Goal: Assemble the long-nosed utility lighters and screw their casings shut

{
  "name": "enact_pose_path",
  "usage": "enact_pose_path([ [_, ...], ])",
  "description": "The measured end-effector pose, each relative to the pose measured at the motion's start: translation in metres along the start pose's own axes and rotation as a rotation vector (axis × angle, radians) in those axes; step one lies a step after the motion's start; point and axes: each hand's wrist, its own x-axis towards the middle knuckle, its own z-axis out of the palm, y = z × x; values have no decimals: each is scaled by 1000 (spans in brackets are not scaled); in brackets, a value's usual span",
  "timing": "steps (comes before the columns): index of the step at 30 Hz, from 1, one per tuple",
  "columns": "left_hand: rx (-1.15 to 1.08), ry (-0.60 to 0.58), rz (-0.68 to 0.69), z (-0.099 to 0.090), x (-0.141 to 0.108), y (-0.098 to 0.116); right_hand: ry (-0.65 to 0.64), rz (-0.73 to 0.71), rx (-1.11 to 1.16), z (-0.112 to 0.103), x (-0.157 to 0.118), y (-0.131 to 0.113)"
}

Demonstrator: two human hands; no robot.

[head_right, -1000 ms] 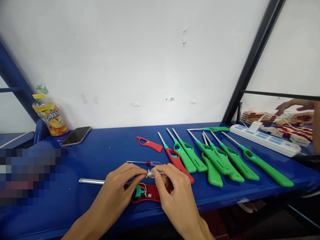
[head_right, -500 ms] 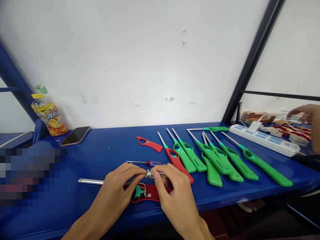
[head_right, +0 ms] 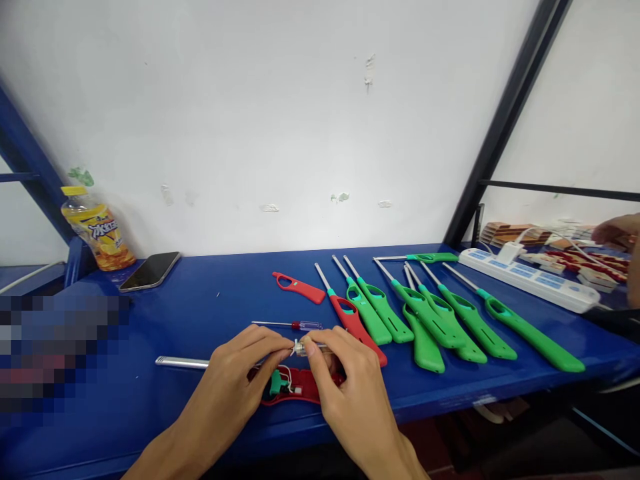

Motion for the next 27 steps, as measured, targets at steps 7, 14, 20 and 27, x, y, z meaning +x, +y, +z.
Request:
enact_pose_path([
  [7, 1, 10, 6, -1, -1, 0, 21, 6, -5, 1, 1, -1],
  [14, 35, 37, 7, -1, 0, -3, 31, 0, -13, 0, 1, -1],
  [20, 39, 33, 10, -1, 0, -2, 25, 6, -12, 1, 0, -2],
  [27, 27, 27, 30, -1, 0, -2, 12, 5, -13, 1, 1, -1],
])
